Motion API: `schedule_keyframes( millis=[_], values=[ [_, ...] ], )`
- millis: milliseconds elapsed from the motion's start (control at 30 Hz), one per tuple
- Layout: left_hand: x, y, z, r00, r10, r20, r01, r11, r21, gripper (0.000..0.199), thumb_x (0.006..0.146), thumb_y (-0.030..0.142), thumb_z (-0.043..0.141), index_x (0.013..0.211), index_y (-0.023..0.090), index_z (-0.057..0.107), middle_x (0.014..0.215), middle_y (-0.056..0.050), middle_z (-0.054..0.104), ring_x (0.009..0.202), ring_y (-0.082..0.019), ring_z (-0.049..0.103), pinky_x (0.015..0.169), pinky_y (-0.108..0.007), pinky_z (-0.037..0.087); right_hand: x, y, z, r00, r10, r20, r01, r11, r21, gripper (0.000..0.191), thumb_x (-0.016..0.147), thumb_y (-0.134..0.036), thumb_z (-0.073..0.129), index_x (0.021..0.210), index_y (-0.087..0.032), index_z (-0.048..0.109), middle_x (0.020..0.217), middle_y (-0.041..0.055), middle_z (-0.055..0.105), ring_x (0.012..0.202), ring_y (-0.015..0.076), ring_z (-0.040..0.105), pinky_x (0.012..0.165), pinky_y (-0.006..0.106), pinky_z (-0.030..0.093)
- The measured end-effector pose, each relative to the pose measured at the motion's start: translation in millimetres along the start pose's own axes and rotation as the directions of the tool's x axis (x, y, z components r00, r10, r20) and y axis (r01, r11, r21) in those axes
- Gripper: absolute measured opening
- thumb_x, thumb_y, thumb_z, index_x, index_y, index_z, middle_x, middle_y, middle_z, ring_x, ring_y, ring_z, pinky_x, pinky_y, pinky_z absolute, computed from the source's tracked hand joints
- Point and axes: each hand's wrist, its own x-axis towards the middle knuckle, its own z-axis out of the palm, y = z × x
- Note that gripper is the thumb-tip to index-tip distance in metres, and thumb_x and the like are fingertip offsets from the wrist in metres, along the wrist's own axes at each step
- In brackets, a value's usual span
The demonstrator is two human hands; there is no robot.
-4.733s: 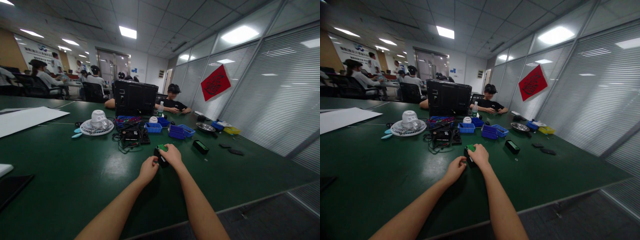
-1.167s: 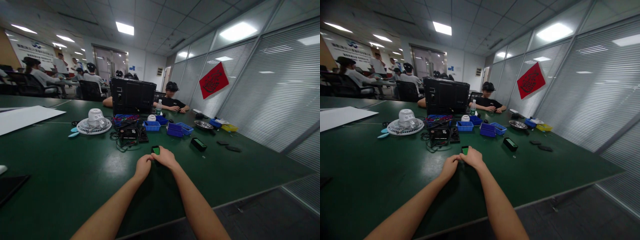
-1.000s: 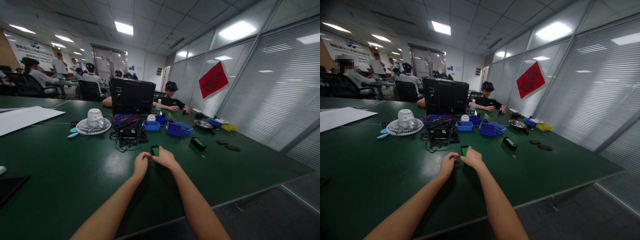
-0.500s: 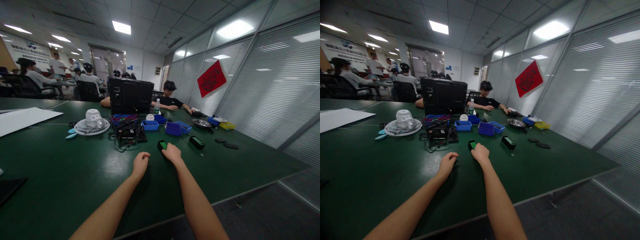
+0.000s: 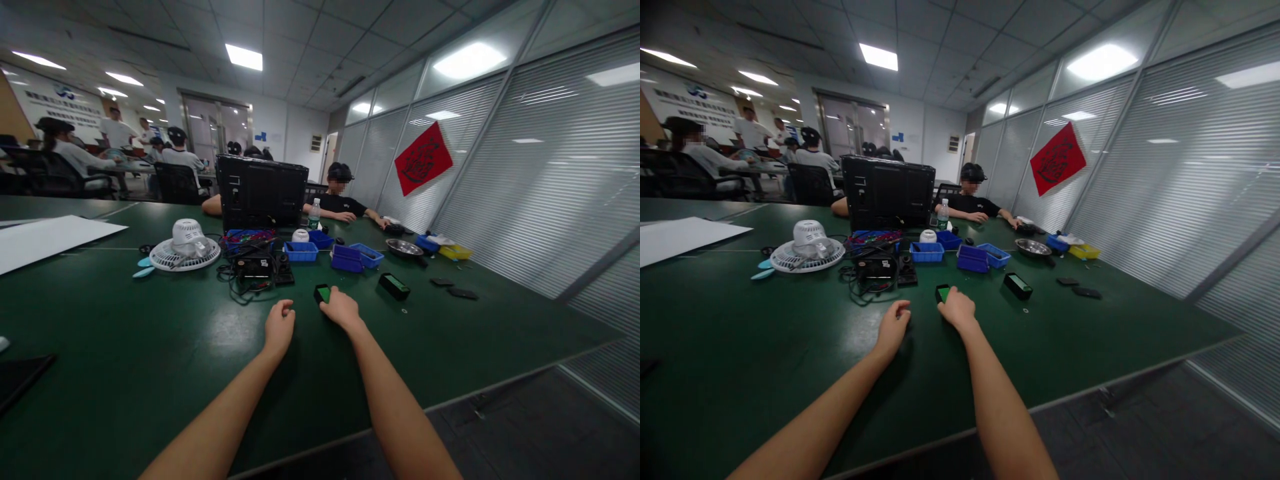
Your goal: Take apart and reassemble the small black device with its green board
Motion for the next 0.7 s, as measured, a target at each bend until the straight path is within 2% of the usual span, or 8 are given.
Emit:
schedule_keyframes(
  millis=[67, 167, 267, 333, 400, 500, 600, 700],
  values=[
    [3, -2, -2.5, 0.998, -0.010, -0.060, 0.010, 1.000, 0.001, 0.030, 0.079, 0.025, 0.046, 0.106, 0.017, 0.055, 0.101, -0.006, 0.060, 0.091, -0.016, 0.056, 0.082, -0.029, 0.044, -13, -21, 10, 0.987, -0.161, -0.022, 0.162, 0.985, 0.051, 0.057, 0.073, -0.040, 0.054, 0.122, -0.014, 0.042, 0.108, 0.0152, 0.057, 0.096, 0.0257, 0.056, 0.077, 0.036, 0.043],
    [9, -5, -9.1, 0.993, -0.026, -0.119, 0.025, 1.000, -0.004, 0.035, 0.082, 0.030, 0.042, 0.112, 0.015, 0.052, 0.110, -0.010, 0.058, 0.099, -0.019, 0.055, 0.089, -0.032, 0.041, -29, -45, 24, 0.915, -0.402, -0.038, 0.399, 0.886, 0.236, 0.056, 0.079, -0.045, 0.047, 0.126, -0.015, 0.040, 0.115, 0.0144, 0.053, 0.101, 0.0220, 0.053, 0.085, 0.032, 0.040],
    [14, -7, -16.0, 0.990, -0.047, -0.134, 0.045, 0.999, -0.017, 0.036, 0.083, 0.032, 0.040, 0.112, 0.014, 0.053, 0.113, -0.011, 0.058, 0.105, -0.020, 0.053, 0.094, -0.034, 0.038, -34, -54, 35, 0.855, -0.516, -0.049, 0.493, 0.780, 0.385, 0.051, 0.084, -0.038, 0.039, 0.126, -0.011, 0.042, 0.110, 0.0135, 0.055, 0.101, 0.0193, 0.052, 0.088, 0.031, 0.039],
    [15, -7, -18.5, 0.991, -0.049, -0.124, 0.048, 0.999, -0.012, 0.037, 0.082, 0.034, 0.041, 0.112, 0.015, 0.053, 0.114, -0.011, 0.058, 0.106, -0.021, 0.053, 0.094, -0.034, 0.038, -30, -54, 41, 0.869, -0.493, -0.035, 0.447, 0.754, 0.482, 0.049, 0.084, -0.033, 0.038, 0.128, -0.012, 0.041, 0.107, 0.0118, 0.057, 0.094, 0.0177, 0.054, 0.083, 0.029, 0.044],
    [13, -5, -18.9, 0.995, -0.025, -0.099, 0.029, 0.999, 0.035, 0.041, 0.080, 0.034, 0.046, 0.115, 0.014, 0.051, 0.117, -0.011, 0.057, 0.109, -0.021, 0.051, 0.095, -0.034, 0.037, -24, -51, 46, 0.896, -0.442, 0.028, 0.337, 0.720, 0.607, 0.048, 0.083, -0.028, 0.036, 0.130, -0.015, 0.039, 0.098, 0.0082, 0.059, 0.079, 0.0145, 0.057, 0.066, 0.026, 0.050],
    [7, 0, -17.9, 0.998, 0.047, -0.037, -0.039, 0.983, 0.180, 0.050, 0.074, 0.033, 0.054, 0.120, 0.014, 0.049, 0.126, -0.013, 0.049, 0.117, -0.023, 0.044, 0.099, -0.035, 0.032, -15, -47, 52, 0.911, -0.397, 0.111, 0.179, 0.624, 0.761, 0.052, 0.079, -0.018, 0.034, 0.130, -0.020, 0.037, 0.088, 0.0032, 0.059, 0.055, 0.0087, 0.054, 0.043, 0.019, 0.046],
    [0, 5, -18.4, 0.994, 0.103, 0.031, -0.107, 0.946, 0.305, 0.051, 0.072, 0.035, 0.057, 0.120, 0.017, 0.050, 0.135, -0.014, 0.037, 0.124, -0.026, 0.036, 0.101, -0.036, 0.030, -8, -45, 57, 0.916, -0.374, 0.147, 0.085, 0.539, 0.838, 0.058, 0.069, -0.010, 0.036, 0.126, -0.023, 0.041, 0.098, 0.0030, 0.057, 0.045, 0.0041, 0.051, 0.038, 0.016, 0.044],
    [-6, 6, -20.1, 0.987, 0.140, 0.079, -0.159, 0.919, 0.362, 0.052, 0.070, 0.038, 0.060, 0.118, 0.019, 0.052, 0.140, -0.013, 0.029, 0.125, -0.027, 0.034, 0.100, -0.036, 0.030, -4, -44, 60, 0.918, -0.357, 0.172, 0.021, 0.477, 0.879, 0.056, 0.064, -0.008, 0.037, 0.118, -0.020, 0.047, 0.102, 0.0044, 0.057, 0.042, 0.0033, 0.050, 0.038, 0.017, 0.044]
  ],
)
